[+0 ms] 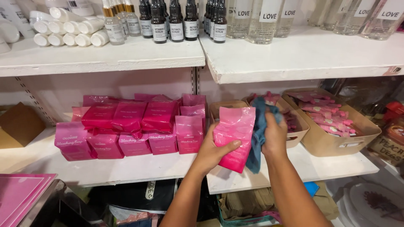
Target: The person wipes pink soap packages on a white shelf using a blue cloth, then cleans the inside of a beige plastic bin and wipes the shelf surface. The person also handles small pink sachets from a bin while continuing to clean the area.
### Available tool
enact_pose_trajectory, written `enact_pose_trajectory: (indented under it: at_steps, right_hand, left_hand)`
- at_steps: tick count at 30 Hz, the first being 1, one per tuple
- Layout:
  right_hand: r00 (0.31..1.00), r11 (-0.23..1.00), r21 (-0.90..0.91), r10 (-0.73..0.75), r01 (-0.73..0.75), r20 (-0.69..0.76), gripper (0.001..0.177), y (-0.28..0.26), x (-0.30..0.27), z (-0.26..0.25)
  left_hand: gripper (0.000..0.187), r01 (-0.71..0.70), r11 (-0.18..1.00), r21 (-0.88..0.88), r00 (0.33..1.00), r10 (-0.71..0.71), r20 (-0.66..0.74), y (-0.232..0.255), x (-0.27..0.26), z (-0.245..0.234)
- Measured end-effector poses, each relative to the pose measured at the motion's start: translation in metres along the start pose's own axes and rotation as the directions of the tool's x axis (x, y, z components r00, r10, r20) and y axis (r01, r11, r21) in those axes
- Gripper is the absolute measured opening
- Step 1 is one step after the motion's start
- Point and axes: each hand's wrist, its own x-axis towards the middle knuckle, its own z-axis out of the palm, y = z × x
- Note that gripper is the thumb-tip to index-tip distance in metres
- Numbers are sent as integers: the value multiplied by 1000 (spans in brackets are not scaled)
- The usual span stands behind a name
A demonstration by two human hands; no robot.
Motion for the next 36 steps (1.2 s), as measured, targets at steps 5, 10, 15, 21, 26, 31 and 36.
enact_pose_trajectory:
  at_steps: [5, 10, 15, 21, 26, 31, 36]
  right_hand:
    - [905, 909, -59, -416, 412, -91, 14, -21, -46, 12]
    - [663, 416, -551, -643, 723, 384, 21, -45, -88, 45]
    - [633, 123, -668, -478, 734, 609, 27, -42, -62, 46]
    - [634, 126, -721, -594, 682, 495, 30, -32, -53, 47]
    - [565, 116, -621, -566, 775, 600, 26, -19, -88, 52]
    - [506, 181, -525, -637, 832, 582, 29, 2, -97, 42]
    - [338, -7, -455, -659, 891, 672, 35, 18, -91, 17]
  left_hand:
    - [88, 56, 992, 113, 976, -31, -213, -3, 9, 6]
    - [83, -123, 915, 384, 948, 223, -227, -15, 13, 7]
    - [91, -155, 755, 637, 933, 324, -157, 8, 3, 22]
    - [85, -133, 706, 696, 907, 370, -202, 7, 7, 32]
    - [71, -286, 853, 436, 835, 445, -323, -32, 22, 22]
    - [88, -248, 950, 188, 861, 305, -407, -64, 29, 19]
    - [67, -72, 809, -583, 863, -242, -443, -9, 24, 25]
